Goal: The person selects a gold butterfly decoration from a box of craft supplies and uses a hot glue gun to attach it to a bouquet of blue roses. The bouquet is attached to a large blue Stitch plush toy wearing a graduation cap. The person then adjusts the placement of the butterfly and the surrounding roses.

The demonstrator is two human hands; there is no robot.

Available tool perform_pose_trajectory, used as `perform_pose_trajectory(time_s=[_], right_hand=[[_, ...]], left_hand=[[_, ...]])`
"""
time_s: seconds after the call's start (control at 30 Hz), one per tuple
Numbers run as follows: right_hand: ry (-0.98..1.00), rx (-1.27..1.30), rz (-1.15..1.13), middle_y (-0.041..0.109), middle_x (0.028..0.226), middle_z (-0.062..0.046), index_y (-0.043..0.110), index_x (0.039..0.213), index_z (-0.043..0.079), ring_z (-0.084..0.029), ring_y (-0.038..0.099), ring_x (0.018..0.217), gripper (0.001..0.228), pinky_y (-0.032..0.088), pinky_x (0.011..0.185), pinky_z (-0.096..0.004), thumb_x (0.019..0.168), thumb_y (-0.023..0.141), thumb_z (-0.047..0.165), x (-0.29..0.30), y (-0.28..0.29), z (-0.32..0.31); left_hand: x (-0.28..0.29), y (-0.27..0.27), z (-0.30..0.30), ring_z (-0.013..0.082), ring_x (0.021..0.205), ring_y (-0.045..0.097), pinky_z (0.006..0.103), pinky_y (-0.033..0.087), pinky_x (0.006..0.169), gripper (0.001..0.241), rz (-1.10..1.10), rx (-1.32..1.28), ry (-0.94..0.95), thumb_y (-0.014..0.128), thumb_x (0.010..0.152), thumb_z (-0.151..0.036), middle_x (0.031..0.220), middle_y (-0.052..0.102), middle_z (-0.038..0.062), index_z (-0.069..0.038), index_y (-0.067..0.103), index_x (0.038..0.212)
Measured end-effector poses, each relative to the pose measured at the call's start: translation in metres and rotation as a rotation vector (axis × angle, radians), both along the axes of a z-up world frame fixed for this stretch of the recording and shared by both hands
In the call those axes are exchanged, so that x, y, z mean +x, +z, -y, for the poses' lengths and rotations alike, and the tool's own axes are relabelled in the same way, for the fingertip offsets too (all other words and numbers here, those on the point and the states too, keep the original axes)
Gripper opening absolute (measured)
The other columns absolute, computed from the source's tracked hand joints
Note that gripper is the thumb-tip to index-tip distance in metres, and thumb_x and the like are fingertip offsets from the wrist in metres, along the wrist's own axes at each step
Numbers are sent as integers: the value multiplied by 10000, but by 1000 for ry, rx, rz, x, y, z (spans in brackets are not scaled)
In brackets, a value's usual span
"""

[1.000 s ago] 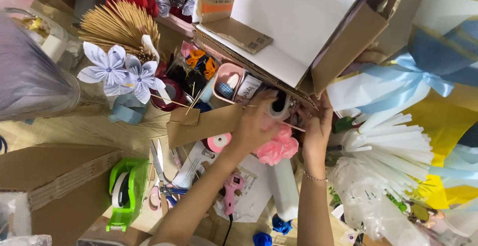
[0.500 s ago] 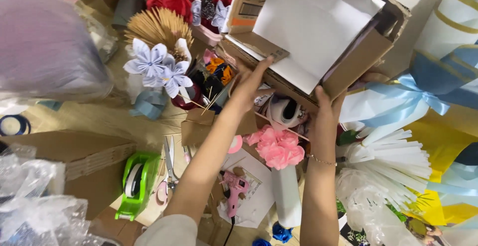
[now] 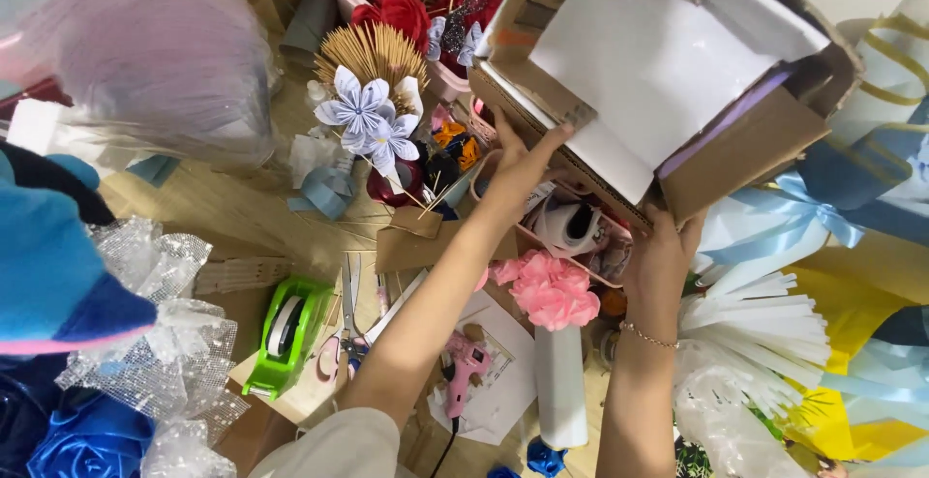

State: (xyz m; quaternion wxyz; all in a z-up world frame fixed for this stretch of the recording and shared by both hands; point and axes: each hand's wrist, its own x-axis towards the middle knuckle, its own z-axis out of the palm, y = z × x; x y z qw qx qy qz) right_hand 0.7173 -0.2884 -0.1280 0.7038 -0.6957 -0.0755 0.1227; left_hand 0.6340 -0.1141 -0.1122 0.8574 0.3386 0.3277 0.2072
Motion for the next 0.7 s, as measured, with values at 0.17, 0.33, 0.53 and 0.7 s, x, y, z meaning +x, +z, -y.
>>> perform_pose_trajectory(time_s=[0.17, 0.33, 0.53, 0.7], right_hand=[[209, 111, 31, 407, 1510, -161, 322, 1575, 178, -309, 521, 1295, 675, 295, 1103, -672, 1032, 720, 135, 0, 33, -24], [342, 23, -100, 448, 1502, -29, 327, 1471, 157, -194, 535, 1324, 628, 512, 1041, -363, 929, 641, 205, 9, 73, -78], [456, -146, -15, 309, 1559, -112, 195, 1507, 149, -278, 413, 1321, 720, 420, 999, -424, 926, 613, 226, 23, 53, -155], [761, -91, 185, 245, 1689, -145, 35, 1604, 216, -301, 328, 1541, 730, 302, 1261, -467, 1078, 539, 272, 40, -6, -189]], left_hand=[[-17, 35, -22, 681, 1264, 371, 713, 386, 1033, 1300, -42, 173, 131, 803, 755, -451, 1552, -97, 474, -43, -102, 1594], [-22, 82, -62, 420, 1374, 439, 547, 447, 1104, 1300, -158, 198, 134, 609, 597, -596, 1699, -154, 93, -251, -199, 1554], [13, 19, -118, 355, 1538, 245, 525, 458, 1082, 1011, -61, 350, 393, 584, 796, -443, 1726, 28, 110, -232, -13, 1584], [20, -29, -134, 243, 1583, -116, 412, 84, 1250, 613, -157, 570, 392, 604, 972, -276, 1697, -113, 166, -175, 397, 1540]])
